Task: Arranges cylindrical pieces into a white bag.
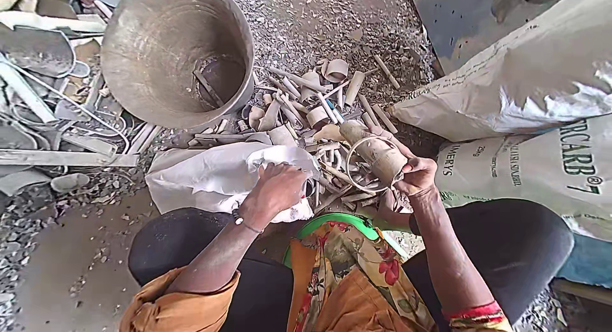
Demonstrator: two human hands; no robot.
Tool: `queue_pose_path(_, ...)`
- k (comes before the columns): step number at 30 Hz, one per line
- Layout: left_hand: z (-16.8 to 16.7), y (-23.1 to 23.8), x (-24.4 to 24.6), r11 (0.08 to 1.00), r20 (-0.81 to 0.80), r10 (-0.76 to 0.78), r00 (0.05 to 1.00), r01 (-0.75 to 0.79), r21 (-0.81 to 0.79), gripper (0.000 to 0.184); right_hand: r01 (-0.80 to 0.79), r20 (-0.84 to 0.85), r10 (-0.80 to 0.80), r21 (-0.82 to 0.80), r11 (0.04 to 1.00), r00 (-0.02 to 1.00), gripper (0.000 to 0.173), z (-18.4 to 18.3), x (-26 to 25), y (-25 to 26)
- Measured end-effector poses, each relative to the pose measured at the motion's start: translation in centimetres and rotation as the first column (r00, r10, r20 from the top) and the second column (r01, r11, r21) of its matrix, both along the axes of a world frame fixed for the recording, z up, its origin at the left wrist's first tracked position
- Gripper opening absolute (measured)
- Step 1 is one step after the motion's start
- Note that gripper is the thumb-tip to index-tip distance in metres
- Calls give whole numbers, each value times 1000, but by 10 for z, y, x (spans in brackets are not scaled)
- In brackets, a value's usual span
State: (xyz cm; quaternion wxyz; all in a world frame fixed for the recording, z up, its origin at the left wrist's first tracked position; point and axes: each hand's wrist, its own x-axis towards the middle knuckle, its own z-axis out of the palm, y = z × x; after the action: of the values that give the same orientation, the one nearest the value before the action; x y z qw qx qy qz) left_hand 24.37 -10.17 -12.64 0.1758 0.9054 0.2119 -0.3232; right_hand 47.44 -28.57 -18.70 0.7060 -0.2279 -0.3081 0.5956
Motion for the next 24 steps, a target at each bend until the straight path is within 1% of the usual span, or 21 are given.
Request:
queue_pose_path(2,-14,-13,-3,999,-88,-42,995,42,-1,54,99,-18,-101,-85,991,995,75,-6,-12,-11)
queue_pose_path(4,-27,-30,-4,997,-211,-77,974,76,-11,57,242,-16,-252,-223,944,968,81,-16,-25,-22)
queue_pose_path(5,-31,-37,-5,997,-241,-80,967,83,1,53,321,-13,-340,-296,900,940,81,-21,-34,-27)
queue_pose_path(6,-34,-41,-7,996,-242,-82,967,91,23,45,391,-4,-422,-369,843,907,78,-26,-44,-30)
queue_pose_path(7,-34,-41,-9,994,-233,-95,968,106,36,36,451,11,-499,-446,773,866,72,-34,-53,-31)
queue_pose_path(9,-24,-37,-15,992,-237,-123,964,124,-11,25,538,67,-624,-584,608,778,59,-54,-73,-30)
queue_pose_path(10,-18,-36,-18,992,-245,-125,961,120,-33,23,543,47,-671,-631,554,740,44,-65,-81,-29)
queue_pose_path(11,-12,-35,-21,993,-252,-117,961,110,-43,23,513,-8,-681,-651,559,732,32,-74,-88,-30)
queue_pose_path(12,-7,-34,-24,995,-258,-101,961,93,-43,22,462,-95,-660,-641,613,745,26,-81,-95,-29)
queue_pose_path(13,-2,-34,-27,997,-264,-81,961,74,-37,22,414,-145,-616,-619,667,774,29,-82,-103,-27)
queue_pose_path(14,3,-34,-31,998,-266,-57,962,51,-30,21,381,-140,-567,-609,696,812,34,-79,-111,-21)
queue_pose_path(15,8,-33,-34,999,-263,-39,964,35,-20,19,362,-106,-535,-626,691,838,35,-74,-121,-12)
queue_pose_path(16,13,-32,-36,1000,-261,-26,965,25,-9,18,360,-55,-520,-660,660,852,36,-70,-131,0)
queue_pose_path(18,18,-26,-41,1000,-243,-11,970,13,6,19,359,86,-473,-771,526,877,35,-67,-153,34)
queue_pose_path(19,18,-24,-42,1000,-234,-17,972,21,12,18,332,127,-423,-825,458,897,33,-70,-163,53)
queue_pose_path(20,17,-25,-43,999,-236,-31,971,35,16,17,305,156,-344,-846,438,926,29,-72,-176,69)
queue_pose_path(21,16,-26,-44,998,-253,-53,966,60,20,18,238,127,-243,-828,508,962,33,-70,-188,79)
queue_pose_path(23,15,-29,-40,995,-295,-85,952,99,34,18,81,57,-58,-686,723,997,44,-66,-201,97)
queue_pose_path(24,13,-32,-39,994,-311,-87,946,104,37,17,14,13,-8,-621,784,1000,48,-62,-204,104)
